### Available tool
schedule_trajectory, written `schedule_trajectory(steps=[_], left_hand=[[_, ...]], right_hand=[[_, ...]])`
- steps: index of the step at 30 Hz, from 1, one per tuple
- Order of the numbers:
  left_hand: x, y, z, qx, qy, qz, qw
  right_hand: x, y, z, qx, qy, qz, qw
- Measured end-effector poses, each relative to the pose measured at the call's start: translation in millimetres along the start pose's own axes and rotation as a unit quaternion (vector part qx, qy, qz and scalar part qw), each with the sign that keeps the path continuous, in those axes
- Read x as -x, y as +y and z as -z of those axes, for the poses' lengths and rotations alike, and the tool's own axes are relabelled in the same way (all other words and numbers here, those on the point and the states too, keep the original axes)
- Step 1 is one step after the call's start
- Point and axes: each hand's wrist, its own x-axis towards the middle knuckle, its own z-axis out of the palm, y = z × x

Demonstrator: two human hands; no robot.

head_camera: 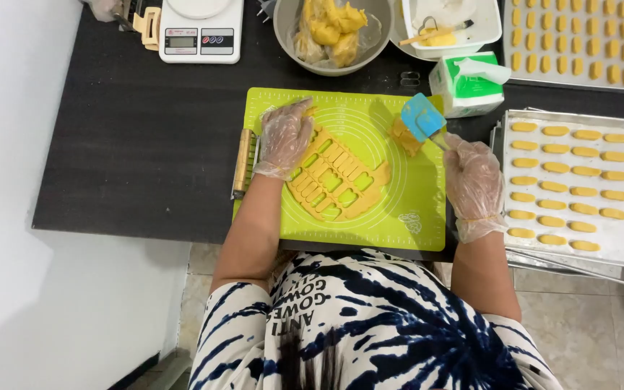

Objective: Gathering leftover dough scraps from a silicone mat using a scraper and hands to form a new ball of dough.

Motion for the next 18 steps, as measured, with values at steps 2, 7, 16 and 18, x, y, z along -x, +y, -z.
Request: schedule_trajectory(steps=[2,7,16,18], left_hand=[[1.9,3.2,4.6,-0.006,0.003,0.005,1.000],[3.5,0.3,6.1,-0.020,0.006,0.007,1.000],[3.5,-17.9,-7.0,-0.055,0.010,0.035,0.998],[3.0,-19.6,-8.7,-0.061,0.008,0.035,0.998]], right_hand=[[-7.0,-19.9,9.8,-0.011,-0.019,0.007,1.000],[-27.8,-42.7,-11.2,0.025,-0.106,0.026,0.994],[-80.7,-113.4,-64.4,0.031,-0.159,0.013,0.987],[-89.7,-110.8,-75.6,0.021,-0.181,0.017,0.983]])
